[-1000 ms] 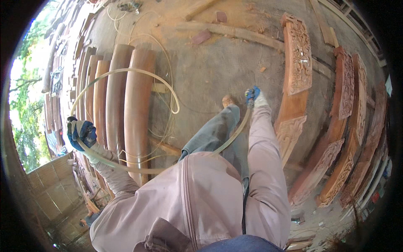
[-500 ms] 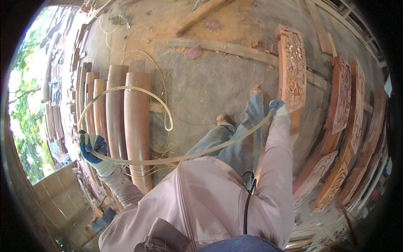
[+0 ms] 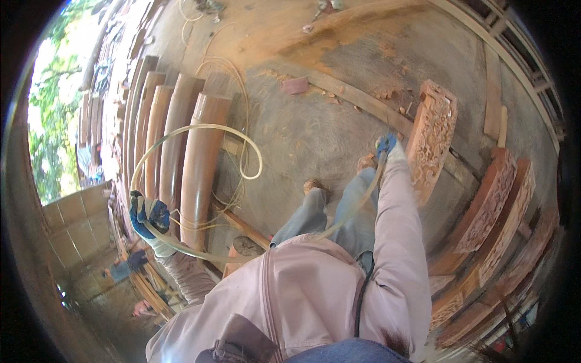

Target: The person uses a hose to blow dust and debris off several carved wooden pieces and cylindrical logs in a workshop. They move between different stacks of wood, directing the air stream to clear surfaces and crevices.

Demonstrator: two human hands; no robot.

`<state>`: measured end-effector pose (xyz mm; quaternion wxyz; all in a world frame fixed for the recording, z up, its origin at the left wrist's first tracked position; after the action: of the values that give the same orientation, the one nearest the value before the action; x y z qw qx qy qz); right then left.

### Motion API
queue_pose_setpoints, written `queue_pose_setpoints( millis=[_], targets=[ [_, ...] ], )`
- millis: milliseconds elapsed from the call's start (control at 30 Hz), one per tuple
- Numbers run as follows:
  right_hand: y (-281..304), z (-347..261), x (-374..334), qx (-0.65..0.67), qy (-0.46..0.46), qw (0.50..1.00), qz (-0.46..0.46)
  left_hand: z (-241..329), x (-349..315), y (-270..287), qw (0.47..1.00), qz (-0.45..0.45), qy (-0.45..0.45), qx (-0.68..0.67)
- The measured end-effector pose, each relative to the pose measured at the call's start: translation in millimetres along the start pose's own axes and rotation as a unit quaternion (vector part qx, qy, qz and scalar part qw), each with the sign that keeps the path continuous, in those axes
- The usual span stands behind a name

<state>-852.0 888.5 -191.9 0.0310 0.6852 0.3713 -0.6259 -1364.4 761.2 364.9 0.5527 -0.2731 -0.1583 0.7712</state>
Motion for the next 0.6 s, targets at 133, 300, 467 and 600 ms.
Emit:
queue_pose_setpoints(
  millis=[133,300,467,600],
  targets=[
    [45.1,64.4,1.7,0.011,-0.129,0.989,-0.072,-2.0,-17.9,-21.1,0.999,-0.024,0.019,-0.029],
    [17.4,99.8,8.5,0.023,-0.219,0.956,-0.192,3.5,-58.2,-34.9,0.999,-0.021,0.038,-0.021],
    [-89.0,86.3,18.1,-0.055,-0.169,0.961,-0.211,10.0,-91.6,-34.6,0.997,0.029,-0.074,-0.021],
    [-122.3,54.1,21.9,0.095,-0.269,0.949,-0.133,1.5,-104.9,-47.0,0.991,0.086,-0.093,0.041]
  ],
)
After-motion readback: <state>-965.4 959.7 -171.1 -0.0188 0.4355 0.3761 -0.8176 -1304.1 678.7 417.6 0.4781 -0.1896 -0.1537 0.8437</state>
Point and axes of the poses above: each hand's wrist, its own x-axis towards the middle knuckle, its own y-axis out of the back of the hand, z = x × y, the point moved 3 cm from there along x, towards the middle knuckle, and after that the axes turned 11 degrees about y, right-handed, at the moved point
